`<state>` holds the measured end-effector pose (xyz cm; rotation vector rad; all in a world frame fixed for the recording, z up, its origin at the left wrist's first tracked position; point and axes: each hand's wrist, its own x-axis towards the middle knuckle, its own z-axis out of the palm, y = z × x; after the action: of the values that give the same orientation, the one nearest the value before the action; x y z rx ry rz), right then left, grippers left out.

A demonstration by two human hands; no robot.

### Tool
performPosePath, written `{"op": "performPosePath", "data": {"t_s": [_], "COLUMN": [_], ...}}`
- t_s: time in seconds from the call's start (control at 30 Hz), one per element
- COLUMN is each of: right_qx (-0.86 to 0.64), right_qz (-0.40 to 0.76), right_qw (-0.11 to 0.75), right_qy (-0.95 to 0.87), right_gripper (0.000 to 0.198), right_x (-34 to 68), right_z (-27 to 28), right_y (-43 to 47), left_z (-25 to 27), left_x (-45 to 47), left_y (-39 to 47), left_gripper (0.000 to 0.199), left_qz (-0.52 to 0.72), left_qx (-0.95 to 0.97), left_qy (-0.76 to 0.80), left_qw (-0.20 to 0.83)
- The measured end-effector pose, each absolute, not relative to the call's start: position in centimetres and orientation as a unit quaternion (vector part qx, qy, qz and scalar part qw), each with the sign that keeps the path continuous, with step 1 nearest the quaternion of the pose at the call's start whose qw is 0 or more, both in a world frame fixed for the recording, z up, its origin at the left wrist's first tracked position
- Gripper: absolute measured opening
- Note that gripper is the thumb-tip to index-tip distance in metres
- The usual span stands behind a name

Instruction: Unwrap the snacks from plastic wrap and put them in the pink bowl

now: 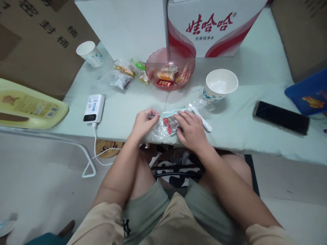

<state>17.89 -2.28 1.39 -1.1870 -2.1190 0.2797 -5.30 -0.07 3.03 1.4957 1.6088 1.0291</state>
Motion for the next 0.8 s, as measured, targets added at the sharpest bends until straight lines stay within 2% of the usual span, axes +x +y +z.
{"op": "performPosePath", "data": {"t_s": [0.1,0.27,0.4,0.53,0.63,0.73,0.8], "right_qx": [-0.455,-0.438,-0.398,-0.487,-0.545,-0.506,-0.467], "right_qz": [0.078,0.056,0.097,0.140,0.121,0.090,0.084], "right_qw": [0.279,0.297,0.275,0.268,0.312,0.358,0.363], "right_qy": [-0.842,-0.847,-0.870,-0.819,-0.769,-0.780,-0.802], "right_gripper": [0.031,0.025,0.021,0.038,0.038,0.032,0.035], "right_x": [16.2,16.3,17.2,17.4,16.9,16.2,15.8], "right_z": [0.8,0.7,1.0,0.9,1.1,1.6,2.0], "right_y": [-2.9,-3.3,-4.1,-4.7,-4.1,-2.7,-1.8], "left_z": [3.0,2.9,3.1,4.0,4.7,5.1,5.2], "left_x": [-4.6,-3.4,-2.7,-1.9,-1.4,-1.1,-1.0], "left_y": [-0.1,1.0,2.4,3.0,2.7,2.1,1.8], "left_gripper": [0.025,0.034,0.038,0.038,0.036,0.035,0.033], "left_qz": [0.458,0.572,0.629,0.631,0.607,0.588,0.582], "left_qx": [0.485,0.321,0.241,0.230,0.244,0.263,0.273], "left_qy": [0.613,0.561,0.516,0.487,0.467,0.448,0.445], "left_qw": [0.424,0.505,0.530,0.559,0.595,0.620,0.623]}}
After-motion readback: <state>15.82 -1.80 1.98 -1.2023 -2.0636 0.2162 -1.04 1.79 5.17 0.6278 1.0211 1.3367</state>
